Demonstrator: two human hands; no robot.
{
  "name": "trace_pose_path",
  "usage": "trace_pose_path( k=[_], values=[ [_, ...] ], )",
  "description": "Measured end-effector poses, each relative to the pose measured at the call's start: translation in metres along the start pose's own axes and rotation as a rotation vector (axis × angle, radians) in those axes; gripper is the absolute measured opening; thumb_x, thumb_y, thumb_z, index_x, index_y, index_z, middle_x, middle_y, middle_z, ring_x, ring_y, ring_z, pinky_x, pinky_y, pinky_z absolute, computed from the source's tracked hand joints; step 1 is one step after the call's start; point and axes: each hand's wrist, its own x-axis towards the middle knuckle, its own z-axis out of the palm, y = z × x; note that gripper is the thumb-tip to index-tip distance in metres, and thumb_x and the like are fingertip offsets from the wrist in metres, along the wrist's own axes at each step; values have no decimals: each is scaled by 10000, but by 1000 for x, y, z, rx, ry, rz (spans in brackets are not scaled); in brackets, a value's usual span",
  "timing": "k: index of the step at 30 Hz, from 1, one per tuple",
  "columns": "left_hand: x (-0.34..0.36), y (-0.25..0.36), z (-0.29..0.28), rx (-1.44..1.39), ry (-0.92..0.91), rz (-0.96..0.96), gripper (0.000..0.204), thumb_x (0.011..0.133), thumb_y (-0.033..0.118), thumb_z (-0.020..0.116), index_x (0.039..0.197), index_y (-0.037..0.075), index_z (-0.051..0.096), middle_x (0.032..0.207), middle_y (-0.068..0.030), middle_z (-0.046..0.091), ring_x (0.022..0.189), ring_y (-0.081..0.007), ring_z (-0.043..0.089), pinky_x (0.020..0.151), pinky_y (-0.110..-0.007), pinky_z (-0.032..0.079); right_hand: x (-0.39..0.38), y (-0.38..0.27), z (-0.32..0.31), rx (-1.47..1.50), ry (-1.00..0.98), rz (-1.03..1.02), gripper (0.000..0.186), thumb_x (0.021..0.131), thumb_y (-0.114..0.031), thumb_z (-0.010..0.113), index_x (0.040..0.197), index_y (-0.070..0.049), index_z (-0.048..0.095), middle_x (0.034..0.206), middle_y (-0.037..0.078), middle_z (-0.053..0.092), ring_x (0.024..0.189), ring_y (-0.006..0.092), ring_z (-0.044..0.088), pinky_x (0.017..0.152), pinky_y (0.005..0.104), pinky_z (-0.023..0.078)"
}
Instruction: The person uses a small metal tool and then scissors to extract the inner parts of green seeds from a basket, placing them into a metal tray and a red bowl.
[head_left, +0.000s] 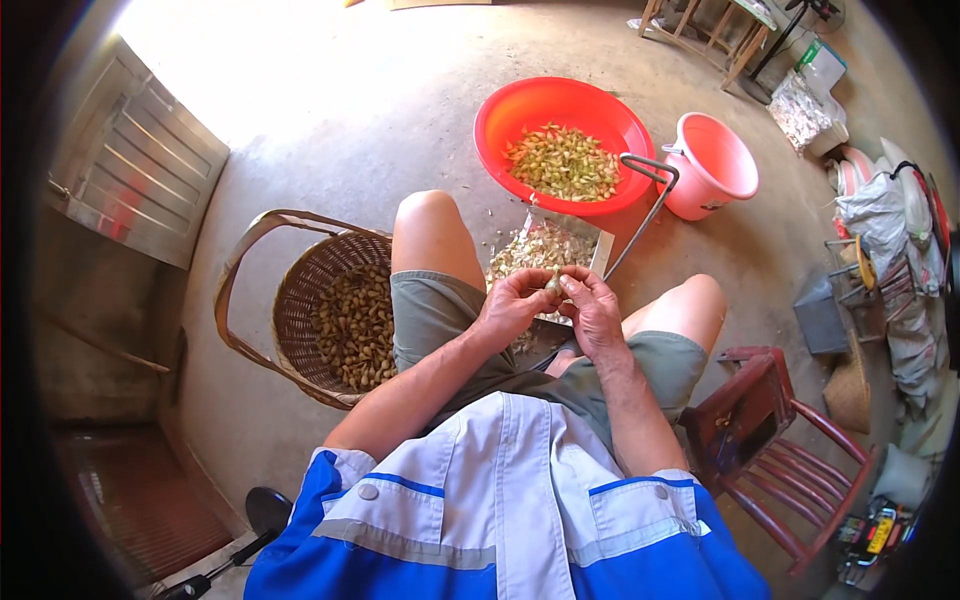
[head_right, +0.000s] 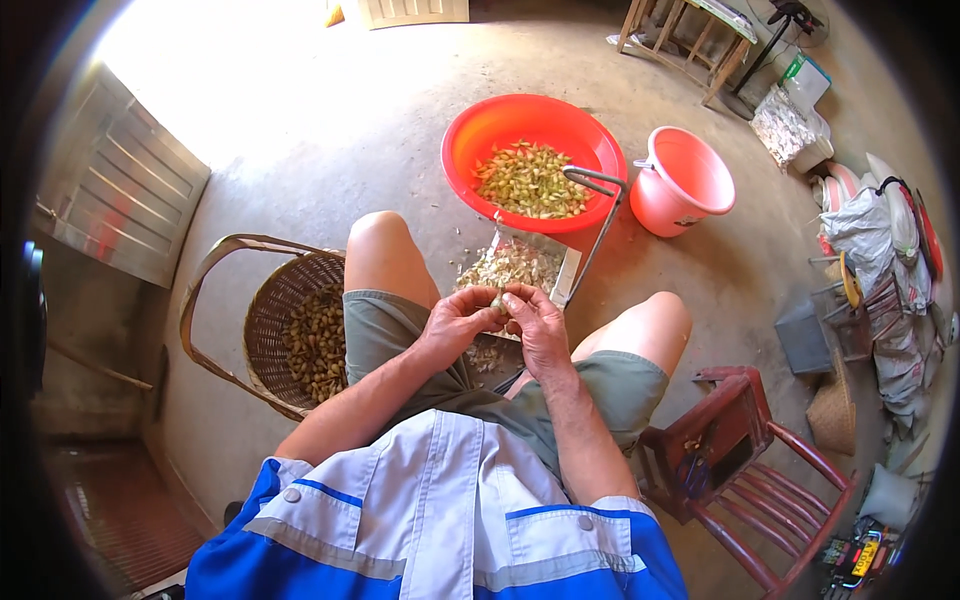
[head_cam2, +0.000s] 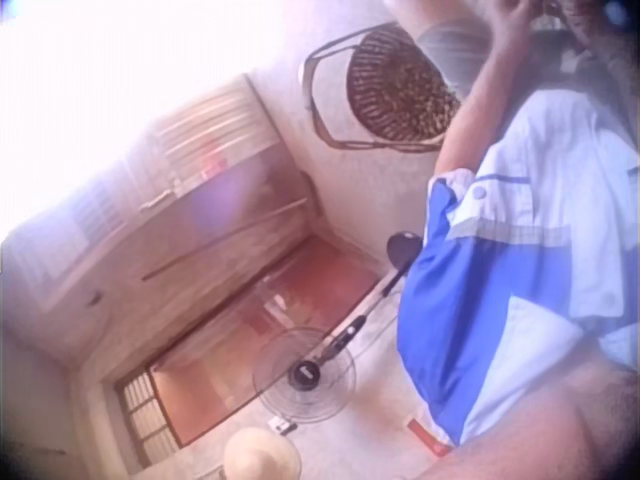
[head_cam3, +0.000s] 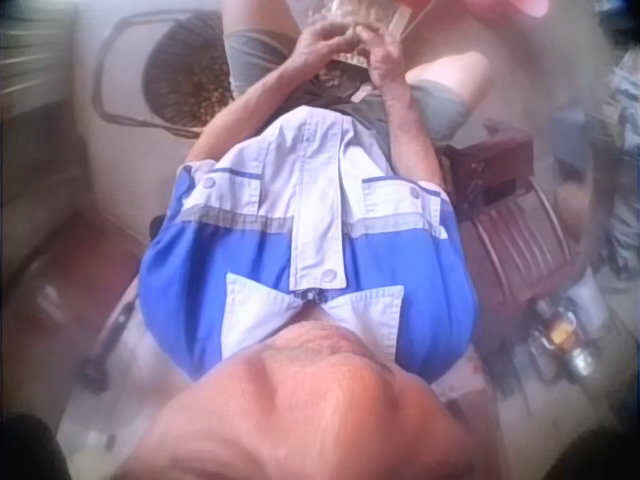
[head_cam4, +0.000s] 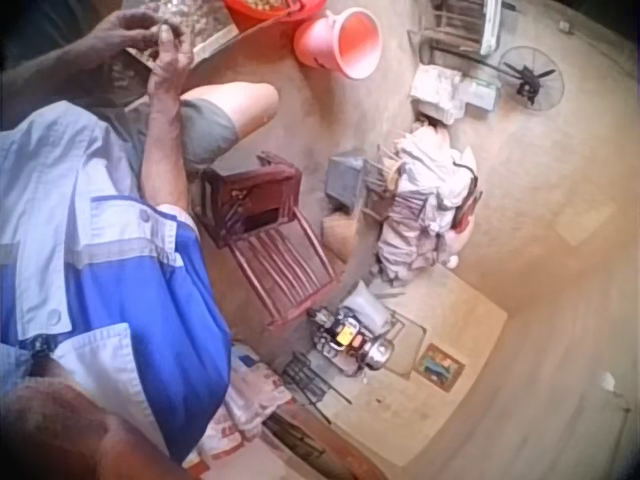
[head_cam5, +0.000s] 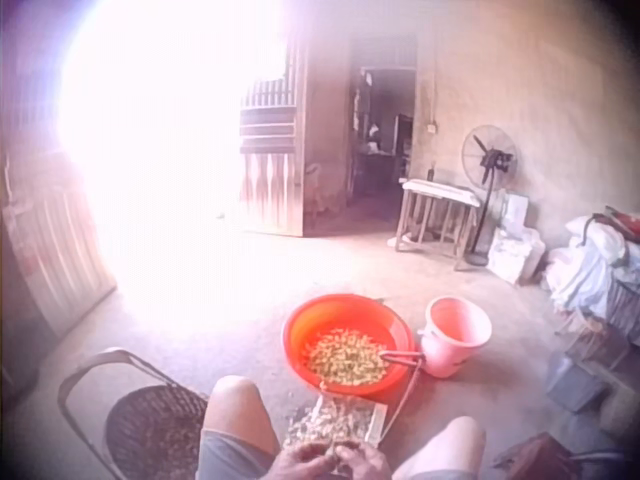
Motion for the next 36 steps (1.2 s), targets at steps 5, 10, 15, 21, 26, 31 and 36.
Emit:
trace_pose_path(
  k=[5, 10, 15, 21, 26, 31, 36],
  values=[
    [-4, -9, 3, 76, -10, 51, 261, 903, 95, 615, 1123, -38, 569, 991, -102, 648, 886, -148, 628, 789, -293, 534, 3, 11, -5, 28, -22, 18, 182, 897, -117, 611, 1062, -45, 584, 908, 55, 626, 756, 136, 625, 687, 285, 556],
    [-8, -5, 3, 12, -46, 86, 247, 912, 75, 593, 1121, -45, 543, 976, -102, 642, 885, -173, 643, 815, -305, 534, 1, 12, -3, 58, -43, -6, 184, 906, -134, 609, 1058, -32, 589, 895, 52, 626, 765, 139, 623, 702, 315, 570],
    [-6, -14, -2, 11, -22, 91, 244, 906, 68, 597, 1114, -48, 543, 979, -108, 643, 879, -176, 648, 797, -302, 535, 2, 15, -1, 18, -40, -22, 189, 910, -162, 613, 1049, -35, 598, 888, 41, 627, 767, 131, 619, 690, 311, 570],
    [-8, -11, 1, 24, -11, 75, 233, 898, 59, 599, 1101, -45, 553, 968, -101, 643, 873, -168, 647, 784, -290, 533, 4, 18, 1, -27, 0, -50, 174, 910, -155, 613, 1037, -36, 603, 859, 40, 628, 727, 116, 614, 641, 277, 563],
    [-7, -8, 3, 20, -16, 59, 229, 889, 51, 605, 1093, -42, 561, 958, -94, 642, 865, -152, 638, 786, -282, 530, 3, 21, 4, -104, 59, -140, 160, 912, -146, 612, 1024, -32, 605, 836, 23, 619, 703, 85, 590, 616, 236, 535],
    [-8, -8, 0, -2, 15, 60, 240, 873, 51, 627, 1087, -39, 566, 957, -87, 641, 857, -141, 630, 787, -280, 529, 0, 14, 16, -132, 70, -141, 154, 910, -129, 615, 1018, -20, 618, 855, 1, 603, 698, 55, 533, 608, 201, 470],
    [-11, -6, 4, 40, 48, 72, 238, 875, 61, 631, 1070, -57, 561, 940, -111, 651, 855, -158, 640, 776, -285, 544, 0, 14, 19, -183, 79, -178, 146, 901, -118, 598, 1016, -28, 611, 836, 4, 602, 685, 61, 544, 613, 208, 484]
  ],
)
